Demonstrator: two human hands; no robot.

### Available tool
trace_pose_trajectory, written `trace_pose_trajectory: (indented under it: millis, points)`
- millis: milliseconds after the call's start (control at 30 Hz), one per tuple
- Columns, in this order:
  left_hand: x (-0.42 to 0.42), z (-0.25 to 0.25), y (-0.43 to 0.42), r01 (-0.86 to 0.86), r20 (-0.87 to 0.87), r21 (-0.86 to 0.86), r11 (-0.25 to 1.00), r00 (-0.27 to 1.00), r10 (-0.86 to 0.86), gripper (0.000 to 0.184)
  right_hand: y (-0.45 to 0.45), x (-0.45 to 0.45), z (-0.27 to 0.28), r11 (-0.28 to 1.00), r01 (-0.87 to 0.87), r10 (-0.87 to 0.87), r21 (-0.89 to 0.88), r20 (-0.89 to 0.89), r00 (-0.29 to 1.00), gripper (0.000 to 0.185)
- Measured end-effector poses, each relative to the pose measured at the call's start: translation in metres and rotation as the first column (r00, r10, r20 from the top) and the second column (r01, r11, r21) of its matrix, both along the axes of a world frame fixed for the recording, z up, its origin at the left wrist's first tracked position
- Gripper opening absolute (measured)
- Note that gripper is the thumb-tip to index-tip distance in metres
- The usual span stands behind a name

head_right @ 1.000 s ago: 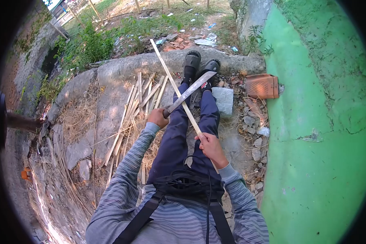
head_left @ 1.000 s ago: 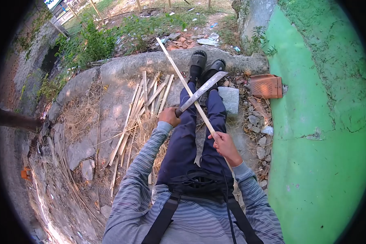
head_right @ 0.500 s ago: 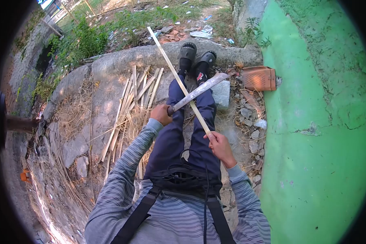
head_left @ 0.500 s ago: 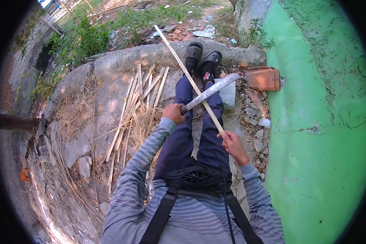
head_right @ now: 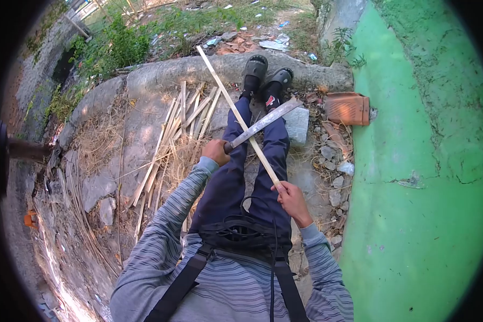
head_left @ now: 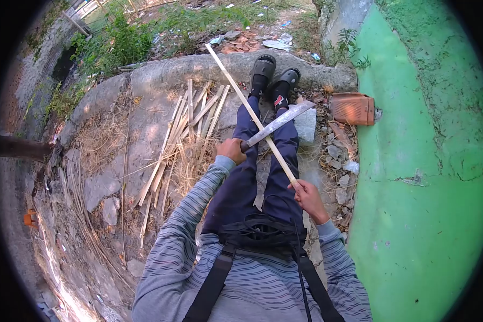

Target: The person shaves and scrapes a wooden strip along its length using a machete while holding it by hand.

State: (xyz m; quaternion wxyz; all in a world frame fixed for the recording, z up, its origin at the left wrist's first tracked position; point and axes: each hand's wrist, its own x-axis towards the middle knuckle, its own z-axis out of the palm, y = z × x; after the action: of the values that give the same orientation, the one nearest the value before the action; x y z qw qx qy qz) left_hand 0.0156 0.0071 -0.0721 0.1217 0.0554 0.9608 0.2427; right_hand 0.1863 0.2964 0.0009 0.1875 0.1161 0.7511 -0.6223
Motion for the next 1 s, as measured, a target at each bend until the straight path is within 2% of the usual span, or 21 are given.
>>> trace_pose_trajectory:
  millis: [67, 133, 200, 300, 433, 500, 600, 667, 733, 767, 833, 867, 933, 1000]
  points:
    - [-0.005, 0.004, -0.006, 0.012, 0.003, 0.006, 1.000, 1.000, -0.012, 0.027, 0.003, 0.005, 0.011, 1.000, 0.007, -0.006, -0.011, 0.037, 0.999, 0.028]
    - [-0.027, 0.002, -0.023, -0.078, 0.018, -0.067, 0.995, 0.997, 0.080, 0.028, 0.003, 0.013, 0.018, 1.000, 0.016, -0.014, -0.020, 0.075, 0.997, 0.028]
    - [-0.034, 0.001, -0.025, -0.067, 0.024, -0.071, 0.995, 0.997, 0.069, 0.027, 0.003, 0.018, 0.020, 1.000, 0.001, 0.002, -0.026, 0.104, 0.995, 0.029]
    - [-0.018, -0.002, -0.011, -0.072, 0.049, 0.005, 0.997, 0.996, 0.071, 0.029, -0.007, 0.003, 0.015, 0.997, 0.016, -0.011, -0.081, 0.061, 0.998, 0.028]
    - [-0.030, 0.002, -0.034, -0.131, -0.004, 0.003, 0.991, 0.991, 0.131, 0.032, -0.006, 0.012, 0.028, 0.992, 0.033, -0.021, -0.125, 0.098, 0.995, 0.027]
    - [-0.038, 0.001, -0.056, -0.154, 0.002, -0.004, 0.988, 0.988, 0.154, 0.033, 0.003, 0.030, 0.034, 1.000, -0.019, 0.020, -0.005, 0.074, 0.997, 0.026]
    - [-0.032, -0.009, -0.053, -0.169, 0.013, -0.073, 0.983, 0.985, 0.170, 0.035, -0.001, 0.030, 0.036, 1.000, -0.023, 0.022, 0.014, 0.084, 0.996, 0.027]
    - [-0.026, -0.005, -0.041, -0.124, 0.021, -0.022, 0.992, 0.992, 0.124, 0.037, -0.002, 0.023, 0.026, 0.999, -0.023, 0.022, 0.037, 0.044, 0.999, 0.027]
    - [-0.036, -0.008, -0.048, -0.133, 0.035, -0.050, 0.990, 0.990, 0.135, 0.037, 0.003, 0.021, 0.025, 0.988, -0.040, 0.051, 0.152, -0.072, 0.996, 0.027]
    - [-0.043, -0.008, -0.057, -0.166, 0.034, -0.096, 0.981, 0.985, 0.170, 0.037, 0.011, 0.029, 0.029, 0.987, -0.044, 0.056, 0.155, -0.072, 0.996, 0.027]
    - [-0.057, -0.002, -0.075, -0.230, 0.056, -0.139, 0.963, 0.969, 0.239, 0.038, 0.035, 0.058, 0.041, 0.963, -0.088, 0.094, 0.256, -0.013, 0.995, 0.029]
    - [-0.068, -0.010, -0.089, -0.203, 0.093, -0.147, 0.968, 0.971, 0.218, 0.041, 0.045, 0.065, 0.043, 0.962, -0.085, 0.094, 0.258, -0.022, 0.995, 0.029]
    - [-0.064, -0.014, -0.088, -0.212, 0.060, -0.150, 0.966, 0.973, 0.222, 0.041, 0.053, 0.083, 0.047, 0.959, -0.123, 0.118, 0.256, 0.038, 0.992, 0.030]
    - [-0.055, -0.025, -0.070, -0.195, 0.087, -0.085, 0.977, 0.975, 0.202, 0.041, 0.047, 0.071, 0.037, 0.974, -0.110, 0.090, 0.196, 0.107, 0.990, 0.029]
